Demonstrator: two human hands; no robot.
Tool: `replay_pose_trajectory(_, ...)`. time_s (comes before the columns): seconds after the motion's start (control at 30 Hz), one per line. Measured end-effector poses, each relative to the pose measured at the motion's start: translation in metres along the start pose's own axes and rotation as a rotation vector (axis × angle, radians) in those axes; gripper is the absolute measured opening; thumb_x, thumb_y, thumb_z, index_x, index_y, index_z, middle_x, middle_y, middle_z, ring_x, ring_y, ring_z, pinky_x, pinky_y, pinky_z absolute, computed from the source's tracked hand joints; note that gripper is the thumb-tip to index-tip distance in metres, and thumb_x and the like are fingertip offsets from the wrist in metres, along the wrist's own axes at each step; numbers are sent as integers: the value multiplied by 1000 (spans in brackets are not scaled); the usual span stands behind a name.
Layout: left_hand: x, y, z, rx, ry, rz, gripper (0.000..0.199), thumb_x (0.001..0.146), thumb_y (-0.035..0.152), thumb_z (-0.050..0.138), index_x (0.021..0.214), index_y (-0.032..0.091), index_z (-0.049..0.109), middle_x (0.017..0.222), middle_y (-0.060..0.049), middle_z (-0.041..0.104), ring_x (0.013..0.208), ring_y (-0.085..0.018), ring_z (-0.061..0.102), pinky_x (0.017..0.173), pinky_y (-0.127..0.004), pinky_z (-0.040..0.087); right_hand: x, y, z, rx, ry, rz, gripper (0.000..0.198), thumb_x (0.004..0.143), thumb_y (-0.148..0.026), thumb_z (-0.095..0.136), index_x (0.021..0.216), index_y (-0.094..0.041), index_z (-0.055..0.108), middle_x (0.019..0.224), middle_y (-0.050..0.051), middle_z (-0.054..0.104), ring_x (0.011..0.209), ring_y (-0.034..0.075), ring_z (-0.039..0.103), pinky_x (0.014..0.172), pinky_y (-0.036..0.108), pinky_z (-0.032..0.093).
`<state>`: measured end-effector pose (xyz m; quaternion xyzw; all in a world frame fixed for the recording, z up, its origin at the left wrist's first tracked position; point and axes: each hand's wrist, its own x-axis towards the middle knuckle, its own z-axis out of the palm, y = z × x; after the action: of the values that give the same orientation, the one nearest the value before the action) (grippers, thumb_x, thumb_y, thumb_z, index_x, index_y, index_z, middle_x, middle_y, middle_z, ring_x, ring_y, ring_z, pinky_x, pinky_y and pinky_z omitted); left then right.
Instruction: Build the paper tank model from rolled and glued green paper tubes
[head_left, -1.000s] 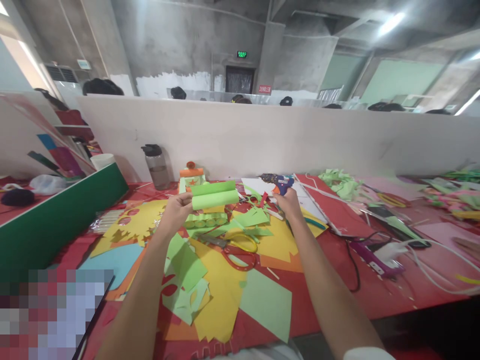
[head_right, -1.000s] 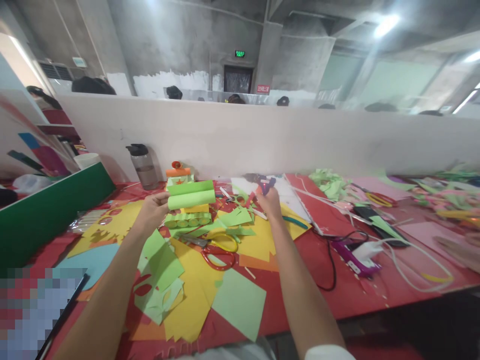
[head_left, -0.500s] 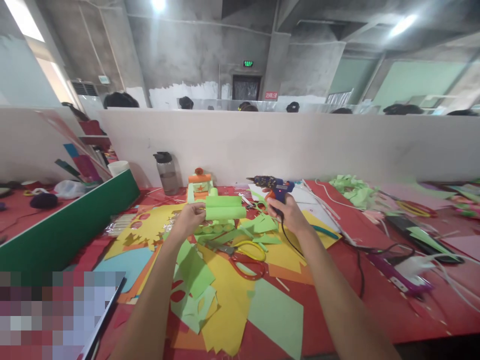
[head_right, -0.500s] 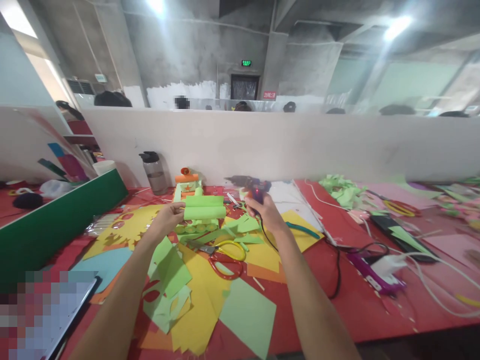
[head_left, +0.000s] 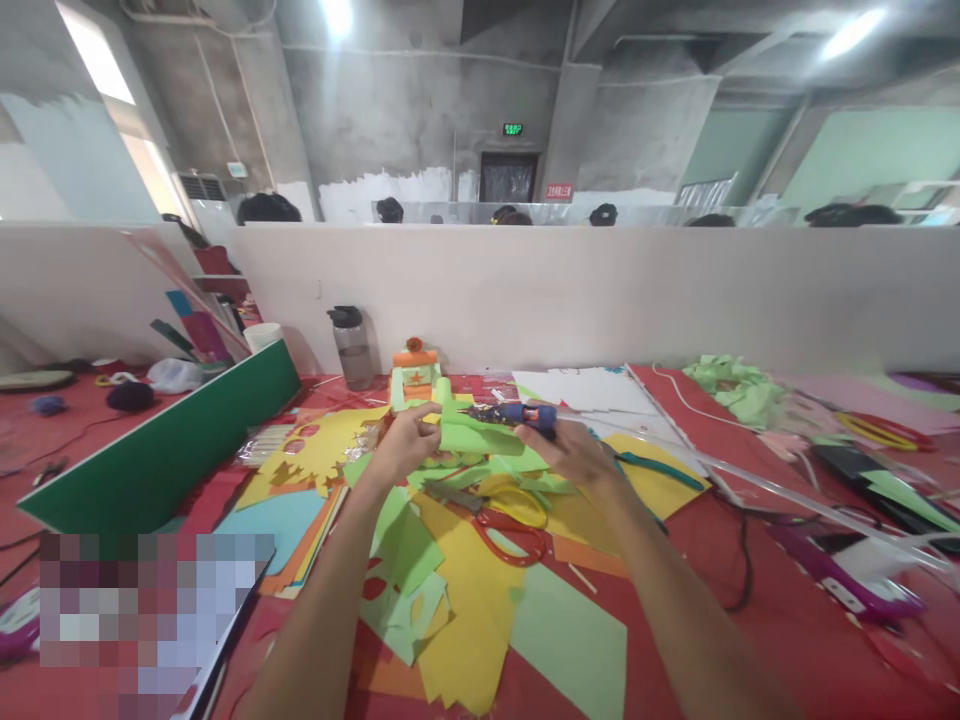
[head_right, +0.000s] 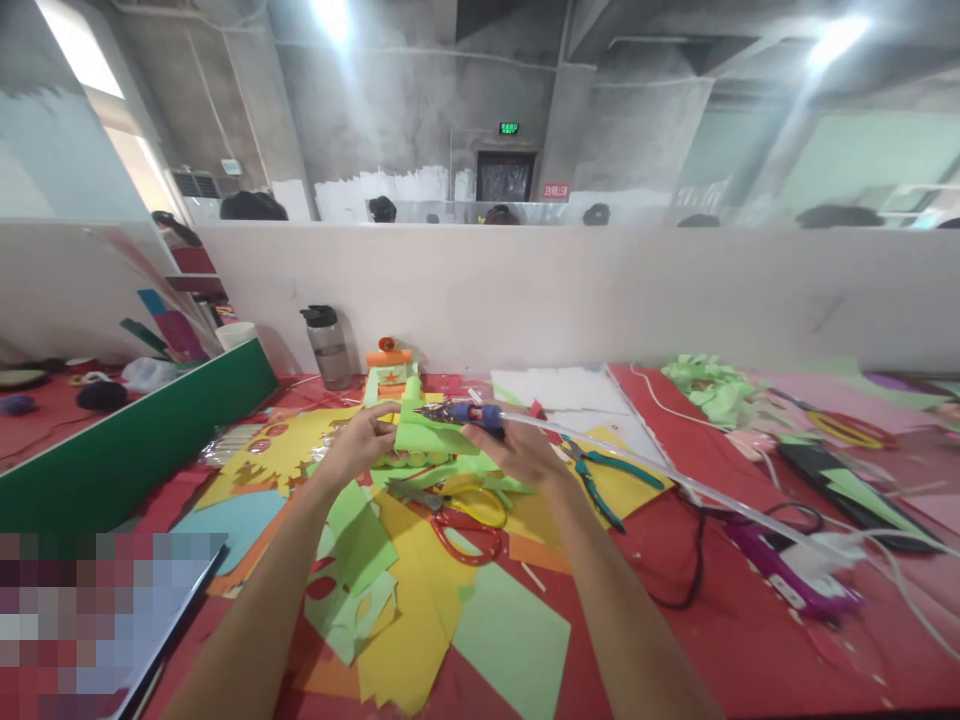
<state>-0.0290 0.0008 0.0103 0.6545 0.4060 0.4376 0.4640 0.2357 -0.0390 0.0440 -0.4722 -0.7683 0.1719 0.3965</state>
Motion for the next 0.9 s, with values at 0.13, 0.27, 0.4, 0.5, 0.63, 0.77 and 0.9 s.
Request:
replay_pose_trajectory(0.13, -2, 3, 2, -6, -69, -37, 53, 71, 30, 73, 120, 16, 59, 52, 8, 56, 50, -16, 66, 48, -20, 47, 2, -6, 6, -125, 38, -112, 22, 90, -41, 58, 80, -22, 56, 73, 1, 61, 69, 19, 57, 67, 29, 43)
replay_pose_trajectory(0.27, -2, 6, 4, -25, -92, -49, 58, 71, 26, 70, 126, 15, 54, 53, 9, 54, 51, -15, 66, 50, -21, 49, 2, -5, 9, -210, 72, -178, 22, 91, -40, 58, 79, -22, 54, 78, 2, 61, 72, 19, 56, 69, 29, 42)
replay_pose_trajectory(0.4, -2, 6, 6, -35, -121, -60, 63, 71, 21, 66, 131, 13, 49, 52, 11, 50, 52, -16, 68, 51, -22, 51, 2, -5, 12, -247, 85, -241, 22, 91, -41, 58, 80, -22, 55, 84, 4, 61, 75, 19, 57, 68, 28, 42)
replay_pose_trajectory(0.5, -2, 6, 7, -39, -130, -52, 63, 71, 20, 64, 131, 12, 49, 52, 11, 49, 52, -16, 67, 51, -21, 51, 2, -7, 12, -273, 76, -264, 23, 92, -41, 57, 80, -22, 54, 83, 4, 60, 74, 19, 57, 65, 28, 41)
replay_pose_trajectory(0.63, -2, 4, 6, -35, -115, -33, 63, 72, 19, 63, 133, 12, 48, 53, 12, 47, 49, -14, 66, 47, -18, 46, 2, -9, 13, -305, 71, -288, 27, 93, -42, 55, 75, -22, 52, 82, 4, 60, 74, 19, 57, 63, 28, 41)
replay_pose_trajectory(0.77, -1, 3, 6, -46, -119, -14, 62, 72, 18, 62, 133, 12, 49, 50, 13, 41, 47, -11, 62, 49, -19, 49, 2, -8, 15, -290, 123, -317, 26, 94, -41, 55, 77, -22, 52, 81, 3, 60, 72, 18, 57, 62, 28, 41)
replay_pose_trajectory(0.9, -1, 4, 9, -62, -132, -29, 62, 72, 17, 61, 132, 11, 49, 49, 13, 42, 45, -11, 59, 55, -24, 54, 2, -6, 16, -284, 203, -305, 23, 93, -41, 57, 80, -22, 52, 75, 1, 59, 68, 18, 57, 62, 28, 42)
